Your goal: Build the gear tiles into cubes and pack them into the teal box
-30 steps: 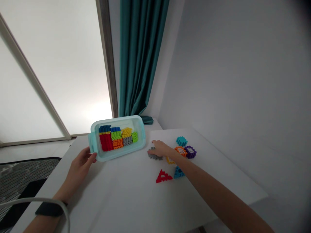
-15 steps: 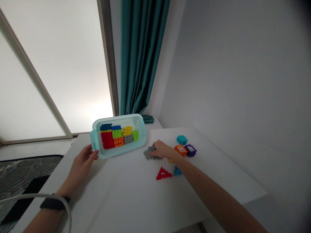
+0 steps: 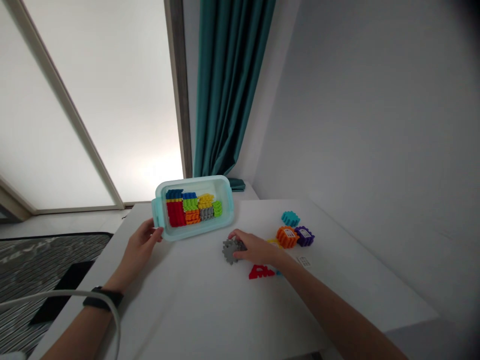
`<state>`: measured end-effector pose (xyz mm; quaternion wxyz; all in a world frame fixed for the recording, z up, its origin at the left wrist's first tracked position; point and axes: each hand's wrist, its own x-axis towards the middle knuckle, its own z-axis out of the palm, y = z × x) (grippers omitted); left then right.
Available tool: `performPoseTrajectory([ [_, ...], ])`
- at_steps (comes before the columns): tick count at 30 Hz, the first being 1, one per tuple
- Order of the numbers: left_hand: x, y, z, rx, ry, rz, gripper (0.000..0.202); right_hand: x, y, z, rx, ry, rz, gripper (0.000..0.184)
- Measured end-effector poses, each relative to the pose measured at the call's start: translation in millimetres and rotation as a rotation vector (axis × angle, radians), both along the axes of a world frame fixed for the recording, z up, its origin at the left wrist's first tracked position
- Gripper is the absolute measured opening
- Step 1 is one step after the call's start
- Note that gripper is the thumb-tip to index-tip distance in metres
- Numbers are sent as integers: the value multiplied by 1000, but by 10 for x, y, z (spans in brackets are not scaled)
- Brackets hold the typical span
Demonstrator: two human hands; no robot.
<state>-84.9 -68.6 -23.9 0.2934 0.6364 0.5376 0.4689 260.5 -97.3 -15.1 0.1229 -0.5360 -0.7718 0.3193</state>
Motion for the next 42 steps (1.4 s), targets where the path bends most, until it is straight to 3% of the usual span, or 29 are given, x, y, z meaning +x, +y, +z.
performPoseTrajectory([
  [6,-11,30,-39,15,-44,-7,56,-247,-130,-84,134,182,48,40],
  [17,-28,48,-98,10,-77,-73,51,-188,-127,-214,300,356,-237,44],
  [25,-54,58,-176,-10,-57,-70,50,-240,-162,-306,312,327,-332,70],
  [32,-81,82,-257,-21,-55,-102,48,-254,-165,-375,371,329,-236,58],
  [42,-91,56,-257,-46,-10,-80,43,-261,-179,-374,365,318,-229,55],
])
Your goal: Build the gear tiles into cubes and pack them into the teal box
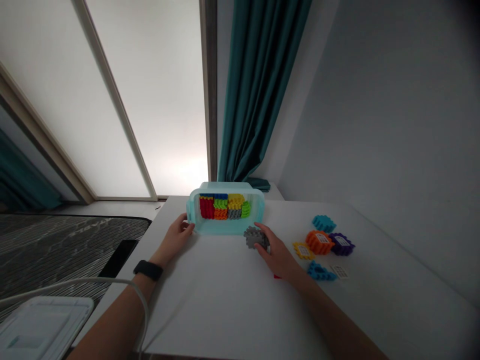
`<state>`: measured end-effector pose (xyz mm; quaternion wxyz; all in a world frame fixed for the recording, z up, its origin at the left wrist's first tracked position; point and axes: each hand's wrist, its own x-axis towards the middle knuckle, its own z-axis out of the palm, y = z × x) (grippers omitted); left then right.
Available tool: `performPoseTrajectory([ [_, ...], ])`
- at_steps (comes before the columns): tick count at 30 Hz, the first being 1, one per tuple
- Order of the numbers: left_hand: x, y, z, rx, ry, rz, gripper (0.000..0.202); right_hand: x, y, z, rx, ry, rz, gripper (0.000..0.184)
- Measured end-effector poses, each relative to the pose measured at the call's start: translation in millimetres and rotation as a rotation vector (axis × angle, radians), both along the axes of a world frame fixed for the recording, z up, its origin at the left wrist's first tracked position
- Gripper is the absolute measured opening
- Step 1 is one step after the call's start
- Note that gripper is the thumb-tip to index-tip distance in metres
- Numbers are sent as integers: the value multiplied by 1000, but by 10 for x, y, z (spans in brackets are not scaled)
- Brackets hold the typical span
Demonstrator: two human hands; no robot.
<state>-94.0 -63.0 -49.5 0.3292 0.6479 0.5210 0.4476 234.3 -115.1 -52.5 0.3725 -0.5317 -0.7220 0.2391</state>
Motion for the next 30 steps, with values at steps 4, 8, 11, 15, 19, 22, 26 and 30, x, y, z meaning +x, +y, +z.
performPoseTrajectory([
  [4,14,-12,16,-11,26,-4,40,-33,-36,24,-19,11,7,51],
  [8,14,-34,106,35,15,25,43,-44,-43,24,-50,30,19,45],
  [11,13,-121,228,248,14,217,46,-67,-42,0,-78,87,57,43],
  [15,176,-342,316,473,143,253,25,-185,-70,-34,-102,136,110,41],
  [19,536,-489,197,255,264,-280,47,-334,-102,-59,-84,76,173,39],
  [22,715,-481,80,212,324,-467,49,-392,-103,-69,-32,17,212,37],
  [26,735,-428,30,214,408,-483,26,-409,-98,-63,14,-82,244,32],
  [30,703,-419,25,243,487,-478,25,-399,-113,-46,81,-148,251,41],
])
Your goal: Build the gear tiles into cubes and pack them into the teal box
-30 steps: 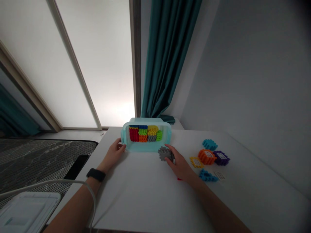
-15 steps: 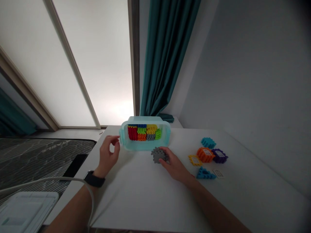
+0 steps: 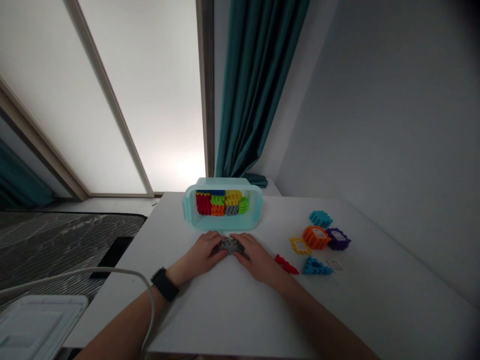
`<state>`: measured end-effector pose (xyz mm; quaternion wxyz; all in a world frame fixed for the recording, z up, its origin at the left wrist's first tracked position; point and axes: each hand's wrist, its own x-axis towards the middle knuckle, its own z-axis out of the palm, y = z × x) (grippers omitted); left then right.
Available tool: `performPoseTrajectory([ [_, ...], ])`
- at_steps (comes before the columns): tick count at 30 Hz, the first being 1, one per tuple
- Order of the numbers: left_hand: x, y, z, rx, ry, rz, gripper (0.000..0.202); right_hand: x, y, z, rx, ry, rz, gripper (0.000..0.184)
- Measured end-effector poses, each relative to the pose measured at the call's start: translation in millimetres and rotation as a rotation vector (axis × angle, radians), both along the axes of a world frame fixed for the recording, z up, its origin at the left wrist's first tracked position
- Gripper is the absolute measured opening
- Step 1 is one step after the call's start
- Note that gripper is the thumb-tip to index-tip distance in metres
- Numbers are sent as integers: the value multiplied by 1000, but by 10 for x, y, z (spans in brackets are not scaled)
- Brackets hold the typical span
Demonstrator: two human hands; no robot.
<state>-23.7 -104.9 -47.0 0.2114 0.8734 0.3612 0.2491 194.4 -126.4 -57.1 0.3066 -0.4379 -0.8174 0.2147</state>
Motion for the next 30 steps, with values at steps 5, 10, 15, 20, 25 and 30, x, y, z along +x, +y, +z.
performPoseTrajectory([
  [5,-13,-15,-32,-6,-34,24,35,21,-30,23,54,-102,-55,36],
  [10,-23,-24,-39,-29,-86,72,38,12,-44,27,24,-8,-39,43],
  [15,-49,-8,-42,-19,-126,34,42,6,-45,19,29,31,-25,45],
  [20,-68,10,-75,-74,-173,0,46,-3,-39,-28,0,77,27,51],
  [25,-56,-3,-36,-113,-213,26,43,-21,-34,-73,-19,113,4,58],
  [30,-70,5,-12,-52,-109,36,40,-38,-39,-69,-36,113,-29,55],
])
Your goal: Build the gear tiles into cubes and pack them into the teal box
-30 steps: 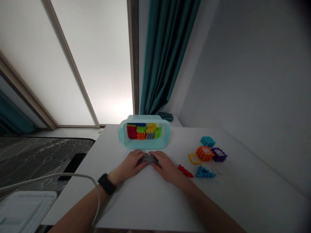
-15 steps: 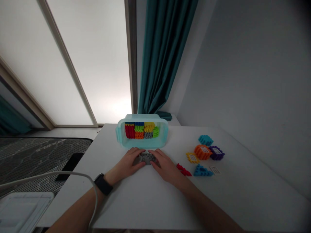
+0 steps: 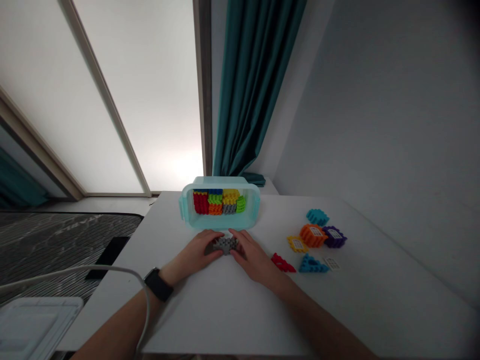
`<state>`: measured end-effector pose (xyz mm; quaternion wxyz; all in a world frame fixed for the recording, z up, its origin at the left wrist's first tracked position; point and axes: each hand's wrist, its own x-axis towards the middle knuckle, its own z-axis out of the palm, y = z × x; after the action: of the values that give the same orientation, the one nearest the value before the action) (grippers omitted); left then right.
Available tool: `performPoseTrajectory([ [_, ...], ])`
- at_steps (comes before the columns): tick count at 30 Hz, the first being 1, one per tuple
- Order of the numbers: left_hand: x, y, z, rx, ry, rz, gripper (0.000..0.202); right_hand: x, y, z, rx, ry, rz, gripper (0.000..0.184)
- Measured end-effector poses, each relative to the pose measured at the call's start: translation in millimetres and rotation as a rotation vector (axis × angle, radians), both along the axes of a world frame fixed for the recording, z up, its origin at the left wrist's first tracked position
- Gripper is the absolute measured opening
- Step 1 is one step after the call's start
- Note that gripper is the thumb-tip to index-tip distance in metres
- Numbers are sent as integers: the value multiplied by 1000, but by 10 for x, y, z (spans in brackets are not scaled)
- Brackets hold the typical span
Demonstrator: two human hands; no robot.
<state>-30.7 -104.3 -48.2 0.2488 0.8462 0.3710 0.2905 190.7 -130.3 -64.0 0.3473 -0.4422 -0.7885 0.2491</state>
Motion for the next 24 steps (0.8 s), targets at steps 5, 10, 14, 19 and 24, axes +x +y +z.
performPoseTrajectory([
  [5,52,-14,-28,42,159,36,25,-33,-5,23,9,14,38,49],
  [10,103,-38,11,-31,97,25,21,-57,13,47,-13,66,29,33],
  [14,87,-29,83,-175,-90,38,26,-71,55,33,-119,191,-32,29],
  [19,93,-13,102,-575,-451,24,32,-126,87,89,-60,227,-35,36],
  [24,68,-1,137,-887,-825,112,34,-156,40,201,465,-142,-26,43],
])
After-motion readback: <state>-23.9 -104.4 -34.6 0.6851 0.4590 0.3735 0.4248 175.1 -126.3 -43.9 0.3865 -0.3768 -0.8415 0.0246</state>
